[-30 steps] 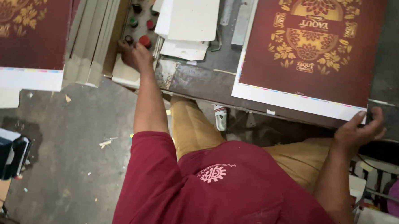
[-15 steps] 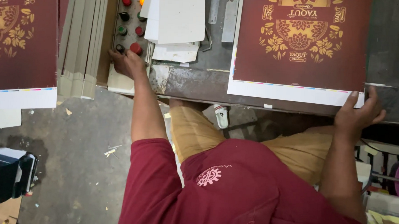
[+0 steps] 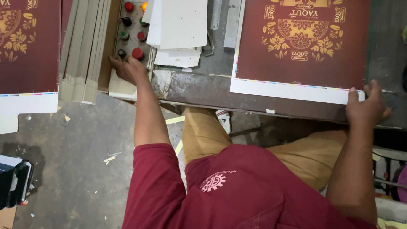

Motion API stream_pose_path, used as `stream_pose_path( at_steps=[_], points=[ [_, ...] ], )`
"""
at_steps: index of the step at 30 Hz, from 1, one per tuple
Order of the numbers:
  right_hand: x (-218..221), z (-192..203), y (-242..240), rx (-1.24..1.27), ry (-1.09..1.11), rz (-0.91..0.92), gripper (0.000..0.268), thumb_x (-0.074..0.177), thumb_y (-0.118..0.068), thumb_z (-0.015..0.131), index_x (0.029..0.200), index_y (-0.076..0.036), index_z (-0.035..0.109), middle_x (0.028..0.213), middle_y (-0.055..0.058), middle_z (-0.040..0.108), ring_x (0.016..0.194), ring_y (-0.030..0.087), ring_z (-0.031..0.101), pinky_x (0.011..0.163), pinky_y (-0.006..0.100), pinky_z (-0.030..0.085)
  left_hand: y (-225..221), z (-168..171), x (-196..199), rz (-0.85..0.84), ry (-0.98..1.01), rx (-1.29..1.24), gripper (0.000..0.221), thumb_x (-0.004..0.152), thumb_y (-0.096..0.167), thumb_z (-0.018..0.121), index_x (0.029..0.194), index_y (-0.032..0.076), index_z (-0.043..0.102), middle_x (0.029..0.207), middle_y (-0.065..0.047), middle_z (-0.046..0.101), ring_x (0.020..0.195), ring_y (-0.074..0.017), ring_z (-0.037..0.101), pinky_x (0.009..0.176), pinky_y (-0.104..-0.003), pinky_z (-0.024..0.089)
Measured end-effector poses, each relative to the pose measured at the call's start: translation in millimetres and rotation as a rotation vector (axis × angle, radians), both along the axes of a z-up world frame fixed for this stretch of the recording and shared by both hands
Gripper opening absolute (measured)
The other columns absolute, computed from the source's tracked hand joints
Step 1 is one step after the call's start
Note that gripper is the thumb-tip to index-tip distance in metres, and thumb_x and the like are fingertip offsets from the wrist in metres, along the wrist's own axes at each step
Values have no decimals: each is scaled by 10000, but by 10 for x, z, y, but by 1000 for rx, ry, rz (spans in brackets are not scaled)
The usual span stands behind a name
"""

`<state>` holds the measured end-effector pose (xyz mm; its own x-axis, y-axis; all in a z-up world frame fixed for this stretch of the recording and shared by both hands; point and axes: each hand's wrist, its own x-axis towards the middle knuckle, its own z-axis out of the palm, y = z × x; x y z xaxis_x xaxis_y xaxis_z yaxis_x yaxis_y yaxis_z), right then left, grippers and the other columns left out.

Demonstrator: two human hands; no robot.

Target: Feeding printed sheets into a finishing machine for processing.

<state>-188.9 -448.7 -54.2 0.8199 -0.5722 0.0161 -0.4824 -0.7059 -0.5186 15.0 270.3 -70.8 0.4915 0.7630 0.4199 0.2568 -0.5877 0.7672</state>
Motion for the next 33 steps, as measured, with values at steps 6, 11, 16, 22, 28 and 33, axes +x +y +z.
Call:
stream_pose_path(
  at_steps=[6, 11, 16, 22, 28, 33],
  points=[
    [156, -69, -111, -27, -114, 42, 725, 944, -301, 713, 1567, -16, 475, 1369, 173, 663, 1329, 430, 503, 1090, 719, 40, 77, -108, 50, 80, 88, 104, 614, 919, 140, 619, 1463, -64, 420, 1364, -311, 617, 1246, -422, 618, 1070, -452, 472],
    [292, 45, -136, 131, -80, -53, 659, 996, -322, 710, 1561, -67, 486, 1360, 119, 665, 1299, 354, 567, 1180, 593, 135, 5, 0, 10, 6, -15, 0, 606, 888, 119, 586, 1450, -50, 437, 1330, -269, 665, 1233, -381, 662, 1073, -434, 496],
    [438, 99, -151, 288, -42, -155, 642, 966, -293, 692, 1556, -137, 495, 1338, 87, 701, 1307, 312, 568, 1210, 497, 177, -8, 21, 0, 35, 23, -67, 570, 916, 147, 586, 1440, -35, 459, 1307, -253, 686, 1225, -383, 663, 1069, -447, 491],
    [526, 62, -146, 245, 36, -43, 820, 940, -453, 668, 1621, -123, 354, 1605, 261, 342, 1452, 453, 339, 1172, 573, 225, 27, -83, -24, 10, -27, -26, 607, 911, 154, 584, 1468, -41, 443, 1320, -270, 671, 1233, -407, 650, 1079, -462, 485],
    [591, -55, 90, -87, 289, 237, 995, 895, -771, 438, 1635, -128, 262, 1721, 161, 110, 1575, 383, 13, 1164, 761, -54, 108, -149, -42, -23, -19, 39, 616, 923, 150, 577, 1484, -48, 415, 1356, -247, 676, 1274, -371, 654, 1113, -433, 467],
    [784, 30, 111, -86, 291, 192, 966, 897, -745, 452, 1634, -152, 256, 1726, 149, 104, 1584, 395, 3, 1174, 739, -65, 101, -164, 25, -19, -63, -7, 592, 908, 120, 570, 1463, -38, 438, 1344, -250, 680, 1267, -361, 667, 1107, -418, 492]
  ],
)
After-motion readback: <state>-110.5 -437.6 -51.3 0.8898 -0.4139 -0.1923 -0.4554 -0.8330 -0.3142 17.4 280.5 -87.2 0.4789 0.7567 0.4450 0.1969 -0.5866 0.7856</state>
